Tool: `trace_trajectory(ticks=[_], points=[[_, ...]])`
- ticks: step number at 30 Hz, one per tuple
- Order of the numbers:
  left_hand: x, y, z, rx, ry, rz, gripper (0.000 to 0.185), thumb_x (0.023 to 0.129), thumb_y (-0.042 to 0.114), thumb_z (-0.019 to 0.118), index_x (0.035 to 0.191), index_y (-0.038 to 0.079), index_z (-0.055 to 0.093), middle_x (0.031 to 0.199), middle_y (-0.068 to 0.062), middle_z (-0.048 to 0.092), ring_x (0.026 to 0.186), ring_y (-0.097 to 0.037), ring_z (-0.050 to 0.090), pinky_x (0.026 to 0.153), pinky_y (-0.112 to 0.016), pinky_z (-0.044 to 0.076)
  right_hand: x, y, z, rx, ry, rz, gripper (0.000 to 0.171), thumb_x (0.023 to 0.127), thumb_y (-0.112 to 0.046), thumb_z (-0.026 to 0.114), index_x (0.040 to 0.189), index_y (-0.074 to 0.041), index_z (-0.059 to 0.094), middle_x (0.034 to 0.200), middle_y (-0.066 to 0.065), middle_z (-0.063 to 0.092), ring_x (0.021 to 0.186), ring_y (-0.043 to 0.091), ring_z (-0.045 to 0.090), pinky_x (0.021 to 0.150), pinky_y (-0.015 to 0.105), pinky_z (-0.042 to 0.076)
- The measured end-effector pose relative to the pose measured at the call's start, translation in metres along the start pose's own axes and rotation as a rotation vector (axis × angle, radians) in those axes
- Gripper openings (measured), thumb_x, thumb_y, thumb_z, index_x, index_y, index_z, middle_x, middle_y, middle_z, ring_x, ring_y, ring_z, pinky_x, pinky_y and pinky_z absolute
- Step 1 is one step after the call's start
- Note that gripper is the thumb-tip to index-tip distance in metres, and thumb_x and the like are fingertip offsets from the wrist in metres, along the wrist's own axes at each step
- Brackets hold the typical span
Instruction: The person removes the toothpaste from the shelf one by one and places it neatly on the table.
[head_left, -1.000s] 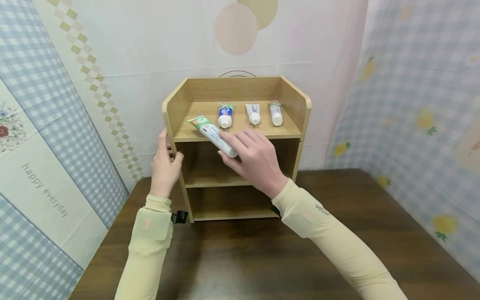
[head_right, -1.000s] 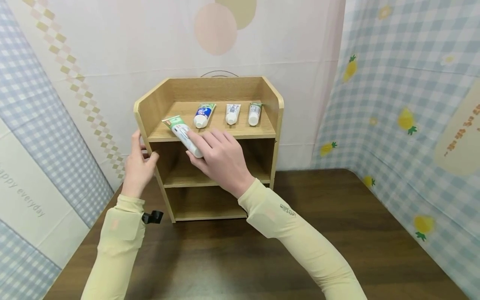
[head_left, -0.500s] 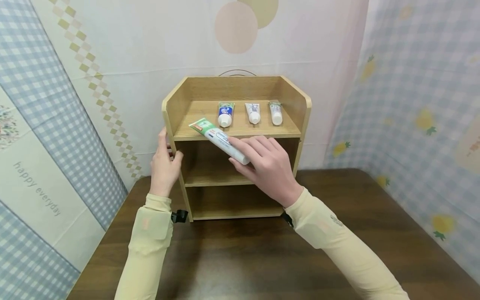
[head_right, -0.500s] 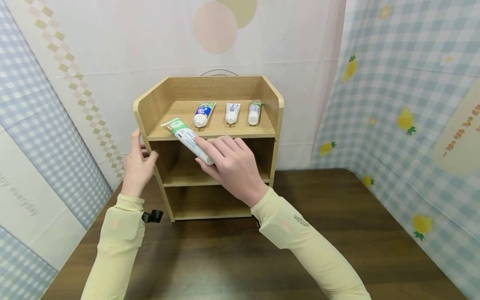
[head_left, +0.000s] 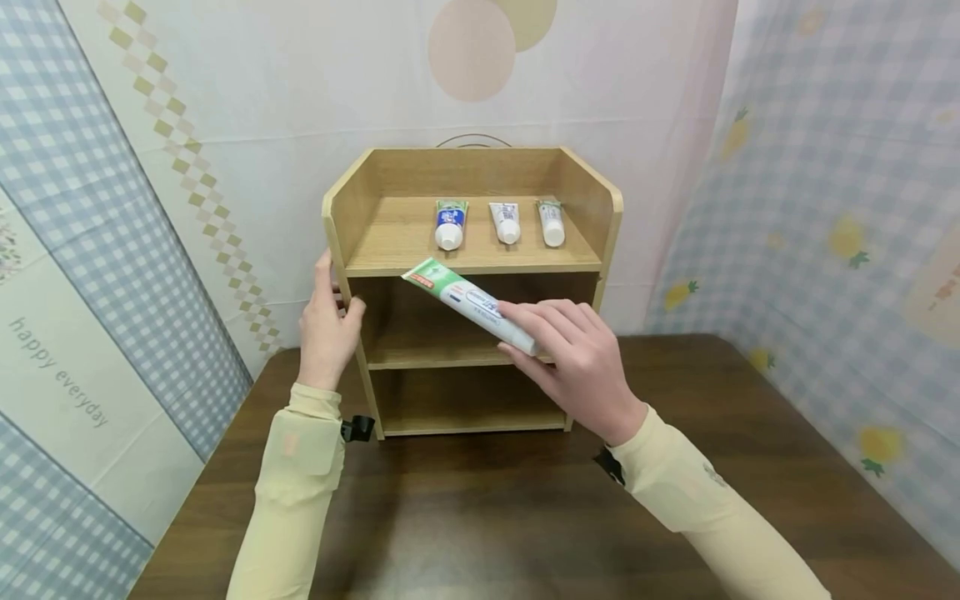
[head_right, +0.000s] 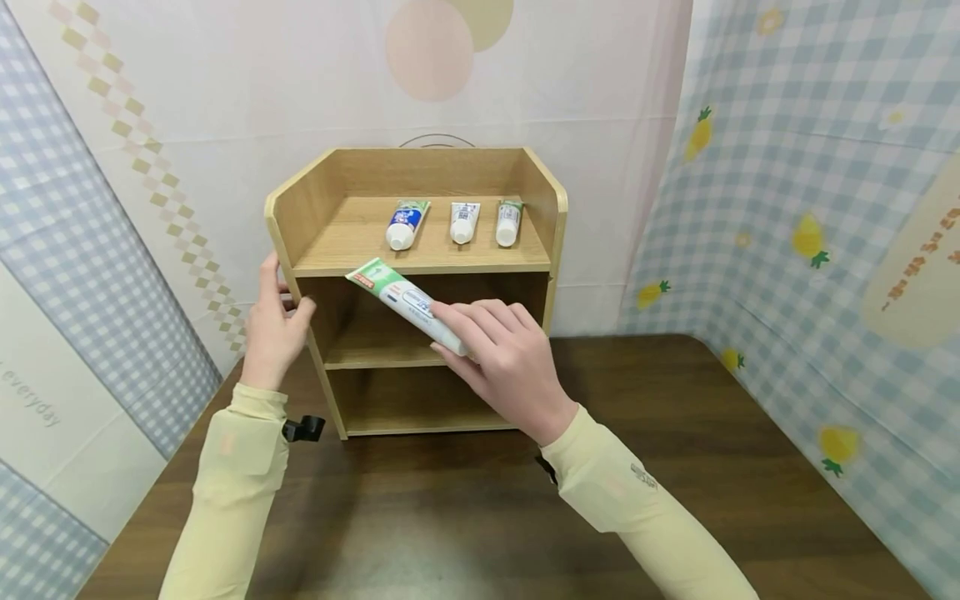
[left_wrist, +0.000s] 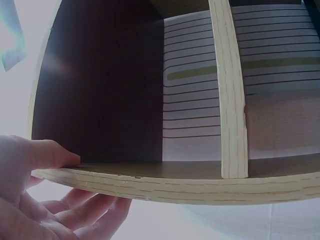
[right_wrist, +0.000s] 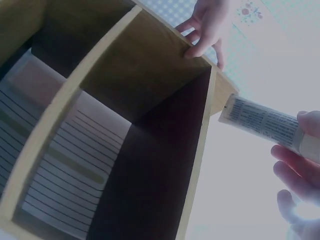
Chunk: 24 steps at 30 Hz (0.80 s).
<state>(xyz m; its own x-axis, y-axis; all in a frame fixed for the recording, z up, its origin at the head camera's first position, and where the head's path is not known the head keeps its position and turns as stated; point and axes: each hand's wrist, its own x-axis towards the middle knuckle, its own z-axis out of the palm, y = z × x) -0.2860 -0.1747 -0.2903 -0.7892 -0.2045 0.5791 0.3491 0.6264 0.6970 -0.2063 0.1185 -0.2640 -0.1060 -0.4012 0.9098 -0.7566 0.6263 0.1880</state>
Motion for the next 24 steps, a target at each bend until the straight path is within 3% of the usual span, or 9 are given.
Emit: trace_trajectory(ticks=[6, 24], points=[[-0.001, 0.001, 0.0, -0.001, -0.009, -0.01, 0.074, 0.089, 0.01, 0.049, 0.151, 0.039, 0.022, 0.117, -0.024, 0.061, 0.101, -0.04, 0.063, 0.081, -0.055, 0.049, -0.021, -0.002, -0.012, -0.003, 0.032, -0.011, 0.034, 0.094, -0.031, 0.061, 0.117, -0.007, 0.07, 0.098, 0.005, 0.073, 0.086, 0.022, 0.066, 0.068, 0.034, 0.047], [0.001, 0.001, 0.001, 0.01, 0.008, -0.009, 0.074, 0.088, 0.01, 0.049, 0.151, 0.039, 0.022, 0.117, -0.025, 0.062, 0.102, -0.041, 0.063, 0.082, -0.057, 0.048, -0.058, 0.006, -0.034, -0.016, 0.042, 0.021, 0.034, 0.095, -0.03, 0.06, 0.111, -0.003, 0.072, 0.098, 0.009, 0.074, 0.083, 0.024, 0.066, 0.067, 0.032, 0.044]])
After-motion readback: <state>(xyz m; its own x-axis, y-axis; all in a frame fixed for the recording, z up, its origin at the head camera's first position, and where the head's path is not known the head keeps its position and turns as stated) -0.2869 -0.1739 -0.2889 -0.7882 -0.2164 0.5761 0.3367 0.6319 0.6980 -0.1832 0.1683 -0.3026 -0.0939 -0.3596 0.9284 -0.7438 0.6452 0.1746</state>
